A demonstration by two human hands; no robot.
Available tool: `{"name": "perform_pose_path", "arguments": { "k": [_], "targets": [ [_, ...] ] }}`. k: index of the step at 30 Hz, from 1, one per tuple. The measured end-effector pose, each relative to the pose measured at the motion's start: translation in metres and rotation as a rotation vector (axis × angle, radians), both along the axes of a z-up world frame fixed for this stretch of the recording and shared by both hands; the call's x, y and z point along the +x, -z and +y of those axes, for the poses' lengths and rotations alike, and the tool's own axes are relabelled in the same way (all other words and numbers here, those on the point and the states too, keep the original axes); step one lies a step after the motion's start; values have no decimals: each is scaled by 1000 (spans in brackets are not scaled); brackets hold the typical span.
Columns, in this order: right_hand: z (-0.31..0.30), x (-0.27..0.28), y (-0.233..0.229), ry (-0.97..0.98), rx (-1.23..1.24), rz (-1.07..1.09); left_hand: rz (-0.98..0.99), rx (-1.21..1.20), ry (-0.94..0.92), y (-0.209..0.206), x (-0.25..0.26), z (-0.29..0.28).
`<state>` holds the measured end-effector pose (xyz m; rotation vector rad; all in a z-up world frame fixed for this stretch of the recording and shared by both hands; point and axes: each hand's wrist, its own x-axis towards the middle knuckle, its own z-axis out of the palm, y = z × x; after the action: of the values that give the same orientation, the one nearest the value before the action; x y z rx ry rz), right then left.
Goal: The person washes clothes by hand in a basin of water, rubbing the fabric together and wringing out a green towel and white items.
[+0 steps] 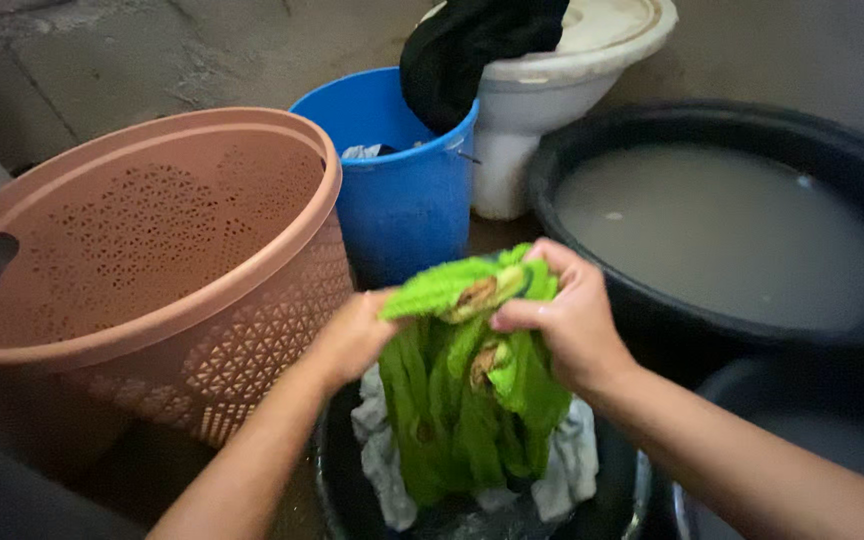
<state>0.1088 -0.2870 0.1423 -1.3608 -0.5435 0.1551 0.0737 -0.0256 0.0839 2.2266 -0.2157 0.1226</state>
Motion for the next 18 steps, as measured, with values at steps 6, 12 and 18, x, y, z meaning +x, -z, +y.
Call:
{"name": "perform_pose_path", "arguments": {
  "k": [6, 12, 18],
  "targets": [
    [-13, 37, -43, -308, -69, -108, -313, -746, -48, -78, 33, -18],
    [-36, 55, -48, -520, -714, -249, -43, -1324, -241, -85, 36, -64],
    [-51, 97, -35, -526, -479, 136, -159, -1128, -99, -77, 25, -78]
  ]
}}
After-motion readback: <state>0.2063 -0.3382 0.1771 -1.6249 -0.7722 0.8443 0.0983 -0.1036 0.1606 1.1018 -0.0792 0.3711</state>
